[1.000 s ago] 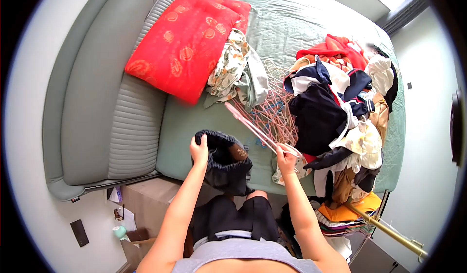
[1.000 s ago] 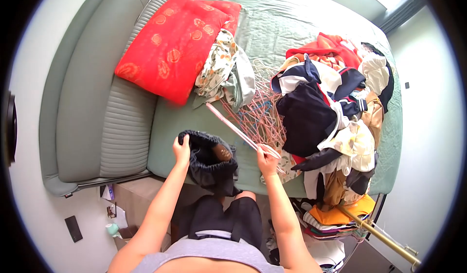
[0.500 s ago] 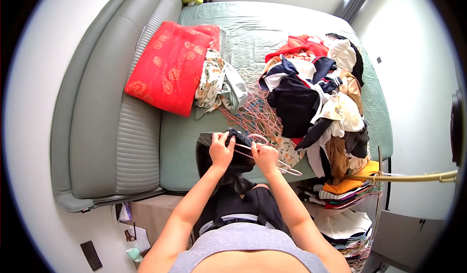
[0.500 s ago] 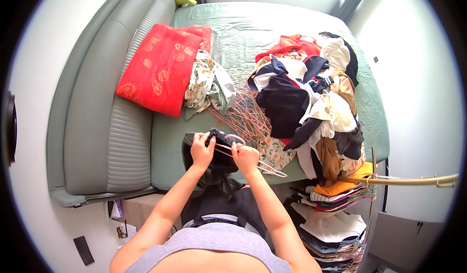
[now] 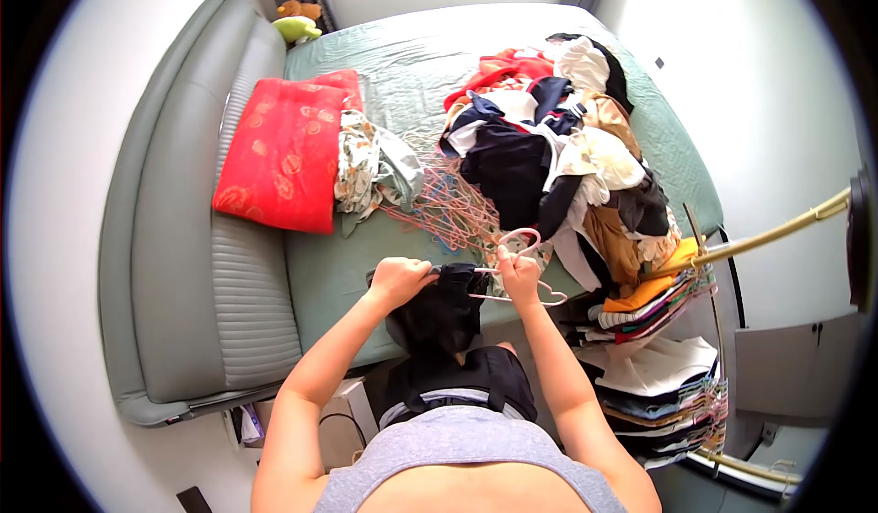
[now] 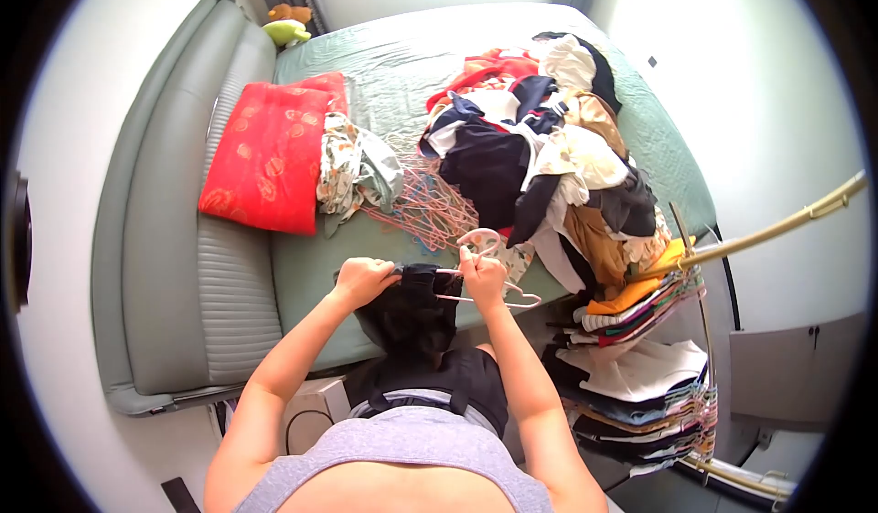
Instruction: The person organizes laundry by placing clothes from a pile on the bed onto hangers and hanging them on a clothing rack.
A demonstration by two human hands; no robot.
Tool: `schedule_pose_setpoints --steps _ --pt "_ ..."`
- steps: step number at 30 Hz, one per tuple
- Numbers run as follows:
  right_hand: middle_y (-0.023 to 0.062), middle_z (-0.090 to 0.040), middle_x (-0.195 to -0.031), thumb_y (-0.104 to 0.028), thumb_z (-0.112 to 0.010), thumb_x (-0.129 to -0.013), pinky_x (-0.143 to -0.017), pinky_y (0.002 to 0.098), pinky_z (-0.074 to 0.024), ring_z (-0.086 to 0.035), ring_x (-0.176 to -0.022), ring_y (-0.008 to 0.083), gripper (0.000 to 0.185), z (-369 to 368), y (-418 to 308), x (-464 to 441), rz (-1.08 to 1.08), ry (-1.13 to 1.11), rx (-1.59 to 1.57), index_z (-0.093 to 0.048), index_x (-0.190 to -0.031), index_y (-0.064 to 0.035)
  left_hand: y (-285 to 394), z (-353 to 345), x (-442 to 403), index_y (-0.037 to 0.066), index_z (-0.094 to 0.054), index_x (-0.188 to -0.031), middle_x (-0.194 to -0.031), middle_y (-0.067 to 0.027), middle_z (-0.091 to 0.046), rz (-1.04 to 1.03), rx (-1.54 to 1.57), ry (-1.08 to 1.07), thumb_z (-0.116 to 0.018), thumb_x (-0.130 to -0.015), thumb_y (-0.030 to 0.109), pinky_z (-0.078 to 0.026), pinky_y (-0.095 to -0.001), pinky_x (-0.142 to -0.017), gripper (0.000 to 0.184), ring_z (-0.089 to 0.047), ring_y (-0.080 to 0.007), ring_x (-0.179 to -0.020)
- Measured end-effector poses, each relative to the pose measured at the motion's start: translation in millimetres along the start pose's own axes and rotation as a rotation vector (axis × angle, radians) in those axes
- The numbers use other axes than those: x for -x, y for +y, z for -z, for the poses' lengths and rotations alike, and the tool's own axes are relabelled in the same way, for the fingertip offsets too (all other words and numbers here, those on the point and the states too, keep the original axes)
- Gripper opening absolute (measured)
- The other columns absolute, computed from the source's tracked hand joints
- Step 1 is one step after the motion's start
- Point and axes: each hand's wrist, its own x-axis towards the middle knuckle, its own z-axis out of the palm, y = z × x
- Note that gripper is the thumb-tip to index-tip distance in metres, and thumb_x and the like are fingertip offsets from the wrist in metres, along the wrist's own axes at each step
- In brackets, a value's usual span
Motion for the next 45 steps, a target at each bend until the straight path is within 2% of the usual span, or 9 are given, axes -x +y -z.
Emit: schedule_pose_setpoints --steps 6,8,10,14,19,24,29,35,45 --pt "0.0005 -0.043 -0.041 -0.037 -0.054 -0.089 -0.046 0.0285 -0.0364 -0.045 -0.041 0.0118 0.049 40.5 -0.7 5.8 -0.055 0.163 -0.044 -0.056 -0.052 -0.0046 58.1 -10.3 -33.0 0.011 -0.049 -0.072 -0.065 -0.0044 -0.056 -0.03 0.029 0.046 -0.063 -0.077 0.03 -0.044 -0.0379 -0.051 0.024 -0.058 -0.0262 -0.06" --pt "0.0043 -0.057 -0.071 -0.03 -0.059 -0.086 -0.058 0.0273 -0.0405 -0.054 -0.067 0.0133 0.027 62.6 7.7 14.0 0.05 0.182 -0.033 -0.06 -0.078 -0.0044 74.4 -9.7 -40.7 0.012 -0.052 -0.074 -0.066 -0.0043 -0.056 -0.046 0.071 0.07 -0.064 -0.077 0.029 -0.044 -0.038 -0.051 0.021 -0.058 -0.0267 -0.061" --pt "0.0115 -0.052 -0.107 -0.024 -0.064 -0.083 -0.082 0.0312 -0.0396 -0.05 -0.097 0.0212 0.035 82.7 3.5 19.5 0.289 0.368 -0.081 -0.051 -0.107 -0.0017 96.0 -10.0 -46.0 0.013 -0.056 -0.081 -0.069 -0.0047 -0.058 -0.038 0.121 0.144 -0.064 -0.078 0.026 -0.045 -0.0381 -0.052 0.016 -0.058 -0.0279 -0.062" --pt "0.0136 -0.056 -0.094 -0.013 -0.058 -0.08 -0.083 0.0381 -0.0401 -0.052 -0.09 0.0299 0.016 126.6 39.1 69.2 0.217 0.391 -0.069 -0.054 -0.09 -0.0012 137.3 -7.2 -54.4 0.012 -0.057 -0.081 -0.069 -0.0046 -0.059 0.029 0.134 0.302 -0.062 -0.079 0.024 -0.044 -0.0373 -0.049 0.014 -0.058 -0.0281 -0.059" --pt "0.0145 -0.058 -0.101 -0.022 -0.071 -0.069 -0.09 0.0394 -0.04 -0.052 -0.103 0.033 0.042 150.7 46.6 94.4 0.349 0.05 0.103 -0.056 -0.103 -0.0011 209.4 1.8 -59.1 0.009 -0.059 -0.083 -0.074 -0.0066 -0.062 0.009 0.216 0.325 -0.063 -0.079 0.021 -0.045 -0.0361 -0.051 0.013 -0.059 -0.0289 -0.061" --pt "0.0175 -0.059 -0.092 -0.024 -0.076 -0.062 -0.08 0.0415 -0.0443 -0.054 -0.086 0.0362 0.054 193.4 46.7 120.6 0.281 -0.176 -0.113 -0.054 -0.106 0.0009 267.7 -5.9 -63.1 0.007 -0.06 -0.086 -0.076 -0.0102 -0.063 0.046 0.349 0.394 -0.065 -0.076 0.016 -0.047 -0.036 -0.055 0.014 -0.06 -0.031 -0.064" --pt "0.0092 -0.063 -0.07 -0.046 -0.07 -0.067 -0.095 0.0447 -0.0354 -0.06 -0.078 0.0259 0.042 278.7 92.9 158.4 0.257 -0.415 0.518 -0.065 -0.081 -0.0058 283.5 -16.6 -71.4 0.005 -0.061 -0.082 -0.071 -0.0156 -0.059 0.053 0.385 0.36 -0.066 -0.075 0.014 -0.046 -0.0367 -0.055 0.013 -0.059 -0.0329 -0.064" --pt "0.0001 -0.061 -0.084 -0.033 -0.071 -0.066 -0.107 0.0567 -0.0153 -0.058 -0.092 0.0174 0.029 350.5 145.7 195.6 0.289 -0.001 0.74 -0.062 -0.083 -0.0112 276.3 -32.9 -77.8 0.003 -0.062 -0.088 -0.075 -0.0159 -0.061 -0.184 0.434 0.311 -0.065 -0.075 0.009 -0.047 -0.0322 -0.057 0.014 -0.061 -0.0313 -0.065" --pt "-0.0028 -0.059 -0.076 -0.021 -0.074 -0.063 -0.107 0.0551 -0.018 -0.059 -0.085 0.0153 0.022 422.5 129.6 243.6 0.186 0.28 0.823 -0.058 -0.076 -0.0132 252.7 -22.8 -110.3 0.009 -0.061 -0.088 -0.067 -0.0049 -0.052 -0.735 0.013 0.137 -0.066 -0.066 0.024 -0.044 -0.0343 -0.053 0.027 -0.056 -0.0233 -0.059"
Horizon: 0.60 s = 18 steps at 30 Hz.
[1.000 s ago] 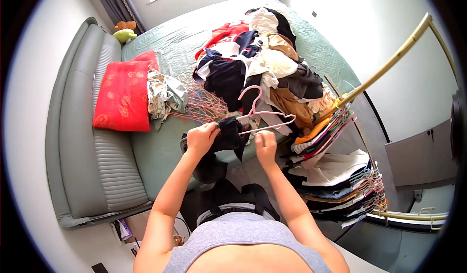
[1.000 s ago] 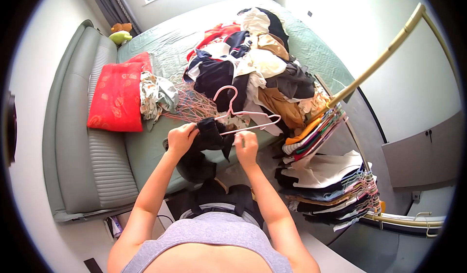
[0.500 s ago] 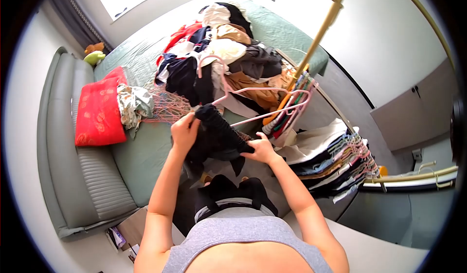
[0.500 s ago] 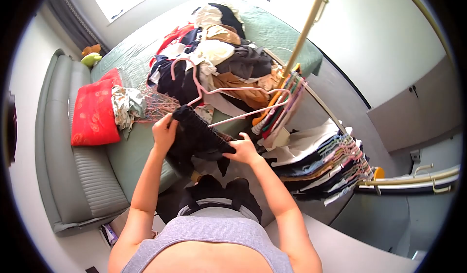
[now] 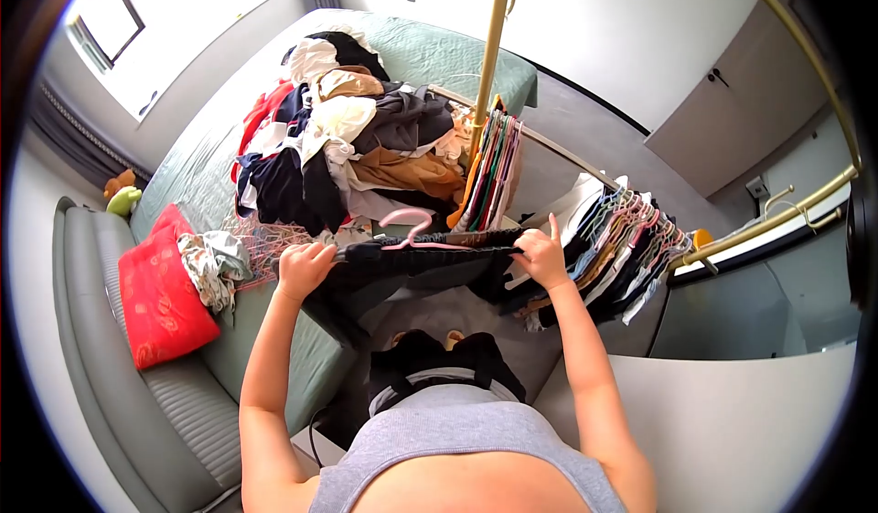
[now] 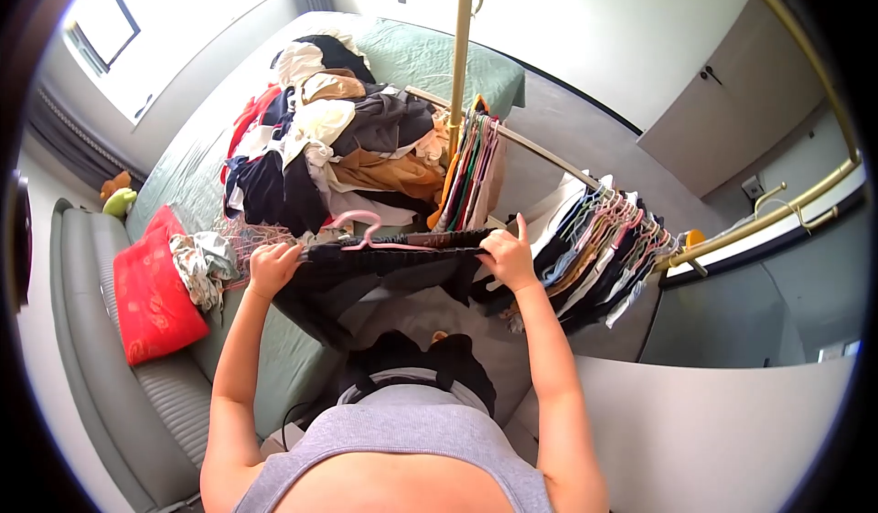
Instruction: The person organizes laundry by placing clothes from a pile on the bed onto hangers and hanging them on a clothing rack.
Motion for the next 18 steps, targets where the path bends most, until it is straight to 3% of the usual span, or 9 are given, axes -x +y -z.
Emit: schedule_pose_setpoints --steps 4,5,6,9,10,12,13,16,18 --pt "-0.0038 -0.059 -0.081 -0.015 -0.074 -0.06 -0.106 0.0519 -0.0208 -0.057 -0.092 0.0168 0.019 15.5 -31.3 -14.2 -0.061 0.022 -0.097 -0.059 -0.073 -0.0147 -6.8 -11.2 -20.2 0.016 -0.056 -0.082 -0.066 0.0005 -0.049 -0.047 -0.029 0.04 -0.068 -0.065 0.025 -0.043 -0.032 -0.053 0.023 -0.057 -0.0163 -0.061" --pt "-0.0041 -0.059 -0.082 -0.014 -0.074 -0.058 -0.105 0.0512 -0.0213 -0.056 -0.094 0.0172 0.019 20.0 -49.2 -20.8 -0.058 0.032 -0.15 -0.06 -0.072 -0.015 -7.2 -19.4 -23.2 0.014 -0.056 -0.083 -0.066 -0.0001 -0.05 -0.051 0.002 0.071 -0.068 -0.066 0.026 -0.043 -0.0318 -0.053 0.024 -0.057 -0.0169 -0.062" --pt "-0.002 -0.059 -0.096 -0.008 -0.072 -0.056 -0.102 0.0499 -0.0248 -0.053 -0.104 0.0219 0.02 27.7 -69.2 -29.3 -0.06 0.0 -0.248 -0.062 -0.071 -0.0162 -8.5 -27.0 -24.5 0.012 -0.056 -0.084 -0.066 -0.0014 -0.05 -0.003 0.035 0.078 -0.068 -0.069 0.025 -0.043 -0.0323 -0.053 0.022 -0.057 -0.0189 -0.061" --pt "0.0032 -0.054 -0.115 -0.002 -0.068 -0.055 -0.099 0.0499 -0.0284 -0.045 -0.117 0.0305 0.023 17.0 -108.3 -41.2 -0.018 0.034 -0.31 -0.064 -0.073 -0.0174 -11.0 -40.7 -25.8 0.008 -0.06 -0.083 -0.069 -0.0063 -0.057 0.088 0.21 0.134 -0.066 -0.074 0.021 -0.046 -0.0359 -0.053 0.017 -0.058 -0.0269 -0.06" --pt "0.0047 -0.056 -0.109 -0.003 -0.07 -0.059 -0.094 0.0435 -0.0353 -0.054 -0.103 0.0266 0.029 7.8 -107.5 -42.0 0.034 0.061 -0.268 -0.062 -0.084 -0.0143 -9.0 -45.9 -26.2 0.007 -0.06 -0.081 -0.07 -0.0069 -0.059 0.098 0.257 0.15 -0.066 -0.073 0.021 -0.046 -0.036 -0.053 0.017 -0.058 -0.0274 -0.059" --pt "0.0049 -0.058 -0.094 -0.004 -0.071 -0.064 -0.076 0.0325 -0.0449 -0.058 -0.075 0.0186 0.038 2.8 -114.7 -39.8 -0.409 0.025 -0.62 -0.055 -0.098 -0.0096 -1.2 -56.0 -28.6 0.009 -0.06 -0.082 -0.067 -0.0046 -0.057 0.02 0.308 0.181 -0.067 -0.074 0.025 -0.044 -0.0341 -0.051 0.019 -0.057 -0.0243 -0.057" --pt "0.003 -0.056 -0.078 -0.006 -0.072 -0.067 -0.057 0.0254 -0.0429 -0.05 -0.055 0.0121 0.044 6.2 -124.1 -42.7 -0.489 0.093 -0.711 -0.049 -0.104 -0.0063 3.2 -62.2 -26.7 0.01 -0.06 -0.083 -0.067 -0.0043 -0.056 -0.002 0.322 0.125 -0.066 -0.075 0.028 -0.044 -0.0342 -0.053 0.021 -0.057 -0.0239 -0.059" --pt "0.0009 -0.055 -0.066 -0.007 -0.073 -0.069 -0.055 0.0238 -0.0429 -0.05 -0.054 0.0099 0.034 -0.9 -133.7 -26.0 -0.604 0.022 -0.636 -0.054 -0.097 -0.004 13.5 -80.6 -26.0 0.011 -0.061 -0.084 -0.067 -0.0024 -0.052 -0.155 0.375 0.165 -0.065 -0.072 0.028 -0.044 -0.033 -0.054 0.021 -0.056 -0.0213 -0.061" --pt "0.001 -0.056 -0.064 -0.008 -0.074 -0.068 -0.053 0.0235 -0.0422 -0.051 -0.054 0.0093 0.028 -3.2 -138.1 -9.3 -0.615 0.111 -0.711 -0.057 -0.09 -0.0032 15.6 -86.1 -22.8 0.01 -0.061 -0.085 -0.068 -0.0027 -0.053 -0.194 0.413 0.181 -0.066 -0.07 0.024 -0.044 -0.0327 -0.054 0.021 -0.056 -0.0212 -0.062"
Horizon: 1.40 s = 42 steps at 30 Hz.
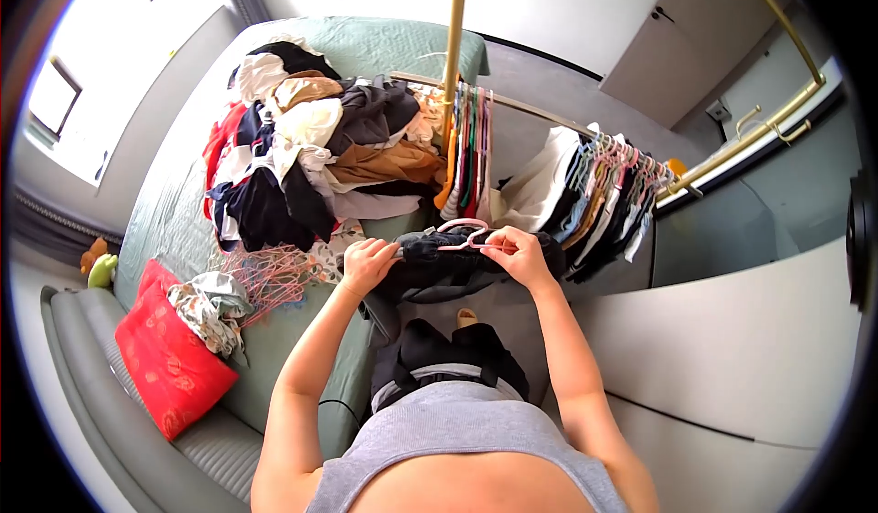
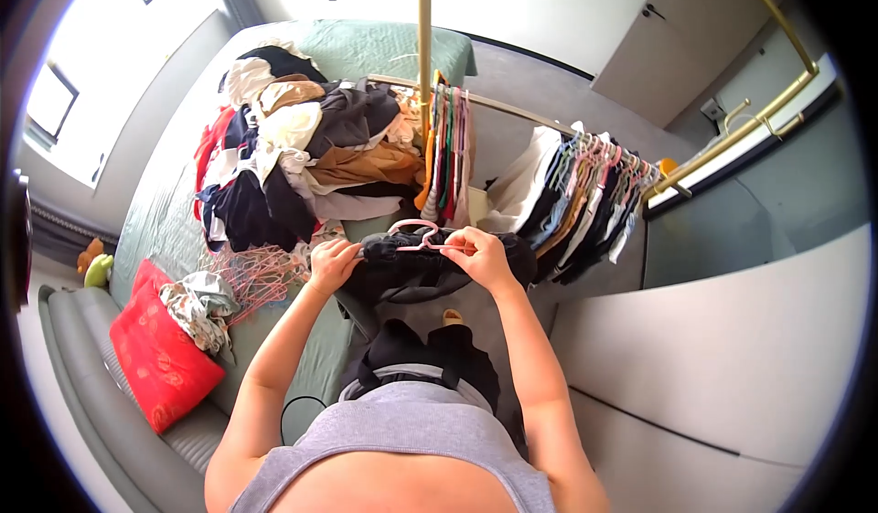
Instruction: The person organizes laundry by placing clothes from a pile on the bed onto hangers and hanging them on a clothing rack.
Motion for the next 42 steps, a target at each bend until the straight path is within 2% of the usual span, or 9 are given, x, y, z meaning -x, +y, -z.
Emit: schedule_pose_setpoints --steps 2,5,12,16,17,28,31,35,42 --pt "0.0007 -0.058 -0.061 -0.013 -0.077 -0.064 -0.055 0.0268 -0.0417 -0.054 -0.056 0.012 0.021 7.4 3.0 14.2 -0.072 0.1 -0.077 -0.063 -0.076 -0.0048 2.3 -1.2 3.2 0.009 -0.061 -0.085 -0.069 -0.0033 -0.055 0.004 0.043 -0.008 -0.066 -0.069 0.02 -0.044 -0.0331 -0.054 0.02 -0.056 -0.022 -0.061" --pt "-0.0009 -0.058 -0.061 -0.023 -0.077 -0.063 -0.064 0.0336 -0.0419 -0.055 -0.059 0.0203 0.02 58.6 1.5 28.4 0.241 0.072 0.756 -0.065 -0.073 -0.0098 0.0 -7.7 -4.4 0.005 -0.06 -0.081 -0.069 -0.0091 -0.06 0.175 0.14 0.135 -0.063 -0.07 0.01 -0.045 -0.0347 -0.053 0.013 -0.058 -0.0278 -0.057" --pt "0.0057 -0.062 -0.068 -0.038 -0.071 -0.075 -0.057 0.0299 -0.0442 -0.058 -0.061 0.0186 0.032 60.4 10.6 99.7 -0.553 0.095 0.469 -0.068 -0.079 -0.0062 13.1 -37.4 -52.8 0.004 -0.055 -0.08 -0.056 -0.0148 -0.05 0.09 0.285 0.106 -0.058 -0.078 0.006 -0.04 -0.0387 -0.049 0.004 -0.053 -0.0332 -0.053" --pt "0.0068 -0.066 -0.077 -0.04 -0.075 -0.068 -0.072 0.0275 -0.0456 -0.061 -0.078 0.0184 0.045 44.5 0.4 131.1 -0.419 -0.103 0.266 -0.068 -0.094 -0.0042 24.3 -67.9 -57.5 0.008 -0.057 -0.077 -0.058 -0.0136 -0.054 0.183 0.327 0.005 -0.057 -0.083 0.014 -0.041 -0.0391 -0.049 0.009 -0.055 -0.0315 -0.055" --pt "0.0049 -0.065 -0.073 -0.036 -0.075 -0.07 -0.069 0.0272 -0.0444 -0.058 -0.071 0.0138 0.043 48.4 -5.6 133.9 -0.672 -0.264 0.281 -0.067 -0.092 -0.0002 28.3 -74.3 -57.9 0.007 -0.056 -0.076 -0.058 -0.014 -0.053 0.177 0.341 -0.006 -0.057 -0.084 0.015 -0.041 -0.0393 -0.049 0.011 -0.055 -0.0319 -0.055" --pt "0.0086 -0.061 -0.077 -0.032 -0.07 -0.076 -0.067 0.0274 -0.0437 -0.053 -0.068 0.012 0.04 19.7 16.7 169.4 -0.499 0.162 0.175 -0.061 -0.102 -0.0036 76.8 -167.2 -37.3 0.004 -0.048 -0.065 -0.058 -0.0195 -0.049 0.446 0.458 -0.14 -0.052 -0.089 0.022 -0.038 -0.0436 -0.055 0.03 -0.05 -0.0385 -0.057" --pt "0.0073 -0.056 -0.063 -0.03 -0.065 -0.082 -0.056 0.0272 -0.0411 -0.05 -0.057 0.0111 0.029 21.1 18.8 180.2 -0.552 0.266 0.162 -0.064 -0.092 -0.0027 92.7 -184.5 -41.8 0.003 -0.054 -0.074 -0.066 -0.0183 -0.056 0.449 0.751 -0.441 -0.052 -0.088 0.018 -0.041 -0.0447 -0.065 0.02 -0.055 -0.037 -0.074" --pt "0.0035 -0.046 -0.052 -0.022 -0.06 -0.087 -0.045 0.0262 -0.0326 -0.04 -0.049 0.0061 0.023 28.2 18.3 182.8 -0.528 0.472 0.124 -0.064 -0.089 -0.0003 108.6 -190.3 -56.6 0.007 -0.048 -0.119 -0.121 -0.0162 -0.047 0.132 0.602 -0.342 -0.055 -0.083 0.011 -0.038 -0.0397 -0.094 0.037 -0.046 -0.0369 -0.11" --pt "0.008 -0.05 -0.054 -0.022 -0.056 -0.088 -0.047 0.0288 -0.0372 -0.047 -0.049 0.0101 0.024 30.0 77.5 134.7 -0.479 0.438 0.113 -0.062 -0.088 0.0012 104.4 -231.5 -28.9 0.006 -0.048 -0.119 -0.112 -0.0181 -0.052 0.427 0.609 -0.338 -0.056 -0.08 0.009 -0.041 -0.0378 -0.091 0.04 -0.051 -0.0342 -0.105"
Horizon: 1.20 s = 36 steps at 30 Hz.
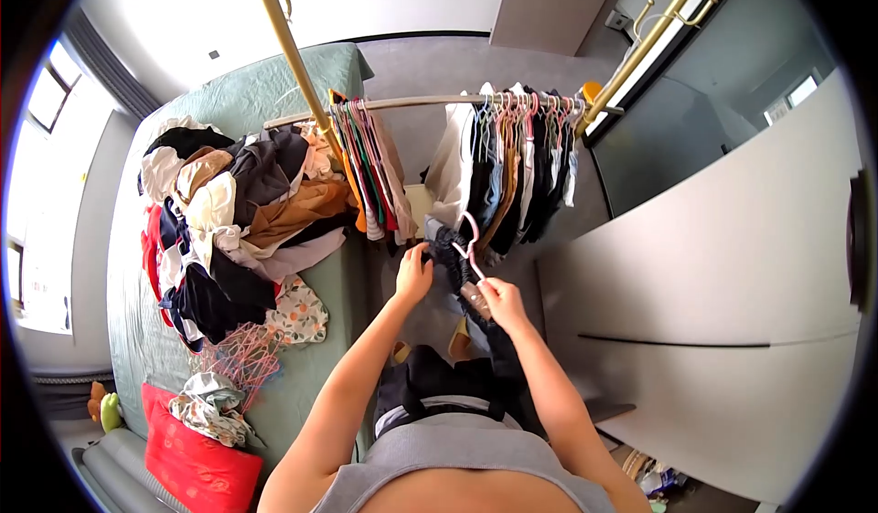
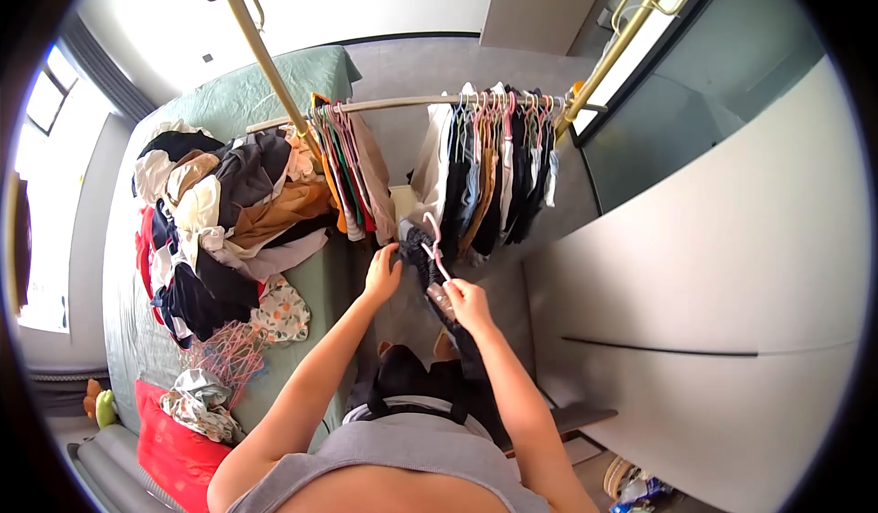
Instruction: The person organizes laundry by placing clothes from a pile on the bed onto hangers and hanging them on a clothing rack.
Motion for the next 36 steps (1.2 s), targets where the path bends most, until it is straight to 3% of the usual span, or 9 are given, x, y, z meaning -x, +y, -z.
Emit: schedule_pose_setpoints --steps 2,7,12,18,20,22,29,33,36 --pt "-0.0027 -0.051 -0.06 -0.021 -0.056 -0.09 -0.05 0.0228 -0.0352 -0.043 -0.056 0.004 0.024 -9.8 0.0 -18.7 0.017 -0.039 -0.074 -0.063 -0.087 0.0017 0.7 0.5 -7.2 0.007 -0.05 -0.117 -0.111 -0.0171 -0.053 0.071 -0.002 -0.009 -0.056 -0.08 0.008 -0.043 -0.0373 -0.087 0.037 -0.053 -0.0327 -0.102" --pt "-0.0079 -0.045 -0.063 -0.021 -0.052 -0.093 -0.05 0.0199 -0.0289 -0.037 -0.057 0.001 0.025 -9.6 -33.9 -71.0 0.01 -0.084 -0.408 -0.061 -0.085 0.0012 7.9 11.5 -31.8 0.007 -0.052 -0.113 -0.107 -0.0153 -0.055 0.146 0.031 0.098 -0.055 -0.08 0.008 -0.045 -0.0365 -0.082 0.032 -0.055 -0.0304 -0.097" --pt "-0.0027 -0.052 -0.069 -0.02 -0.051 -0.093 -0.057 0.0215 -0.0375 -0.045 -0.063 0.0049 0.023 -40.8 -19.5 -130.0 0.002 -0.022 -0.403 -0.058 -0.087 0.0009 10.6 11.3 -45.7 0.006 -0.053 -0.111 -0.104 -0.0136 -0.057 0.188 0.062 0.171 -0.056 -0.082 0.008 -0.047 -0.0347 -0.079 0.03 -0.059 -0.0264 -0.088" --pt "-0.0044 -0.049 -0.068 -0.021 -0.048 -0.095 -0.057 0.02 -0.037 -0.043 -0.063 0.0034 0.023 -59.4 -63.4 -185.8 0.07 -0.061 -0.536 -0.057 -0.086 -0.0012 -11.2 20.5 -90.1 0.005 -0.054 -0.11 -0.102 -0.0132 -0.058 0.207 0.077 0.158 -0.055 -0.083 0.009 -0.048 -0.0321 -0.076 0.027 -0.061 -0.0241 -0.086" --pt "0.0077 -0.051 -0.065 -0.024 -0.048 -0.094 -0.055 0.0265 -0.0381 -0.046 -0.06 0.0107 0.028 -78.7 -54.0 -221.1 0.128 0.084 -0.493 -0.052 -0.081 0.0009 -24.0 25.8 -115.1 0.005 -0.054 -0.11 -0.101 -0.0132 -0.058 0.199 0.092 0.15 -0.054 -0.084 0.009 -0.048 -0.0321 -0.076 0.026 -0.061 -0.0244 -0.085" --pt "0.0159 -0.058 -0.072 -0.025 -0.047 -0.094 -0.061 0.0348 -0.0436 -0.058 -0.066 0.0269 0.026 -91.2 -43.5 -257.5 0.221 0.196 -0.229 -0.053 -0.087 -0.0003 -18.2 40.7 -145.9 0.004 -0.054 -0.109 -0.101 -0.0141 -0.058 0.202 0.088 0.107 -0.053 -0.085 0.009 -0.047 -0.0328 -0.075 0.025 -0.06 -0.0251 -0.087" --pt "0.01 -0.061 -0.07 -0.017 -0.047 -0.09 -0.063 0.0348 -0.0472 -0.061 -0.067 0.0252 0.017 -97.0 -0.6 -363.4 0.153 0.287 -0.098 -0.057 -0.088 -0.0032 -28.1 69.6 -242.4 0.005 -0.056 -0.109 -0.102 -0.0134 -0.056 0.137 0.074 -0.012 -0.053 -0.085 0.01 -0.046 -0.0337 -0.078 0.025 -0.058 -0.0266 -0.09" --pt "0.0099 -0.061 -0.068 -0.021 -0.047 -0.09 -0.061 0.0371 -0.0462 -0.061 -0.067 0.0284 0.021 -84.4 24.5 -401.8 0.06 0.367 -0.069 -0.057 -0.085 -0.0033 -26.2 54.4 -273.8 0.005 -0.057 -0.107 -0.105 -0.0134 -0.056 0.08 0.054 -0.085 -0.053 -0.084 0.009 -0.046 -0.0355 -0.078 0.023 -0.057 -0.0293 -0.091" --pt "0.009 -0.063 -0.069 -0.026 -0.045 -0.09 -0.063 0.0402 -0.0461 -0.061 -0.069 0.0301 0.027 -72.7 44.8 -406.3 -0.066 0.267 0.101 -0.059 -0.082 -0.0037 -5.1 39.5 -286.7 0.006 -0.057 -0.106 -0.105 -0.0141 -0.055 0.042 0.054 -0.118 -0.053 -0.084 0.009 -0.046 -0.0369 -0.078 0.022 -0.055 -0.0323 -0.092"
